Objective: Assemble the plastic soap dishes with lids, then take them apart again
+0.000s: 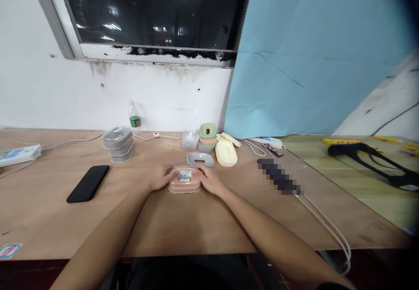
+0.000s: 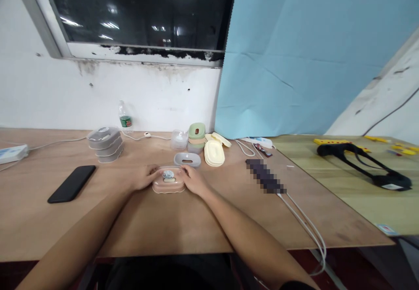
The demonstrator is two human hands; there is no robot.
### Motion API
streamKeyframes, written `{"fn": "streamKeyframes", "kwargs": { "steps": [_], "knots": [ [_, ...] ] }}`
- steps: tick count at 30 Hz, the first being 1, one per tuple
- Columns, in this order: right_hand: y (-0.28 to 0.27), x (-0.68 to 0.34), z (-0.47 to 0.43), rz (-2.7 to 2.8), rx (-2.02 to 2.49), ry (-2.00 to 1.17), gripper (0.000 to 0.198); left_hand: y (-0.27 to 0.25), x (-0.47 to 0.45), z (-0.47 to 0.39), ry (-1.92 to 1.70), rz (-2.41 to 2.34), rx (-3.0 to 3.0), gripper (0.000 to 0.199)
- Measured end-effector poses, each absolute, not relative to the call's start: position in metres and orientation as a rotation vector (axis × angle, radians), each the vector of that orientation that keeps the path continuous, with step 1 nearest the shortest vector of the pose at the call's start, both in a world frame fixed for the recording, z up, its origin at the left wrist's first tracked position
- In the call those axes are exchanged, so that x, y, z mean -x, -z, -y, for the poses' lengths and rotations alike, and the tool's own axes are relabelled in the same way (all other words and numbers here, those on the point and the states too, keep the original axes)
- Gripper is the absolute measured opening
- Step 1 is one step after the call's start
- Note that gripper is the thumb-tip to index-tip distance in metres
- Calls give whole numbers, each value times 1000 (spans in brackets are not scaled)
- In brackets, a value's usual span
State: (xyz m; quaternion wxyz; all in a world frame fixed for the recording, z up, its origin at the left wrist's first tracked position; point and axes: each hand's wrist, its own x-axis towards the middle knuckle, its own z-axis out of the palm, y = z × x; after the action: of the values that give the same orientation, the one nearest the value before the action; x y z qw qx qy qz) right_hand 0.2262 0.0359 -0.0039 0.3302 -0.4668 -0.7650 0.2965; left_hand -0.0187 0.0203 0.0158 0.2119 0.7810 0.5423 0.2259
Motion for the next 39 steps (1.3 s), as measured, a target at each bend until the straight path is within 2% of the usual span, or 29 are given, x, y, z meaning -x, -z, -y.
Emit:
{"fn": "streamKeyframes", "kwargs": {
  "steps": [3, 10, 17, 21, 25, 28, 32, 39],
  "knots": [
    [0, -229, -34, 2010, 1202, -792, 42, -15, 20, -21, -634, -1483, -2157, 56],
    [-10, -236, -35, 2118, 1151, -1114, 51, -12, 23, -22, -623, -1499, -2155, 57],
    [-5, -231, -37, 2080, 1127, -968, 48, -12, 24, -22, -749, -1495, -2246, 52],
    [-1, -229, -39, 2103, 1128, -976, 52, -14, 23, -22, -867, -1190, -2279, 54],
    [-3, -230, -38, 2122, 1150, -978, 55, -15, 20, -22, -712, -1032, -2260, 73],
    [-7, -230, -35, 2148, 1122, -922, 55, -15, 20, -23, -659, -1110, -2230, 83],
    [-10, -229, -32, 2164, 1160, -876, 54, -19, 35, -28, -674, -1332, -2184, 83],
    [-4, -232, -32, 2261, 1231, -699, 48, -19, 83, -38, -804, -2008, -2191, 63]
  ]
}}
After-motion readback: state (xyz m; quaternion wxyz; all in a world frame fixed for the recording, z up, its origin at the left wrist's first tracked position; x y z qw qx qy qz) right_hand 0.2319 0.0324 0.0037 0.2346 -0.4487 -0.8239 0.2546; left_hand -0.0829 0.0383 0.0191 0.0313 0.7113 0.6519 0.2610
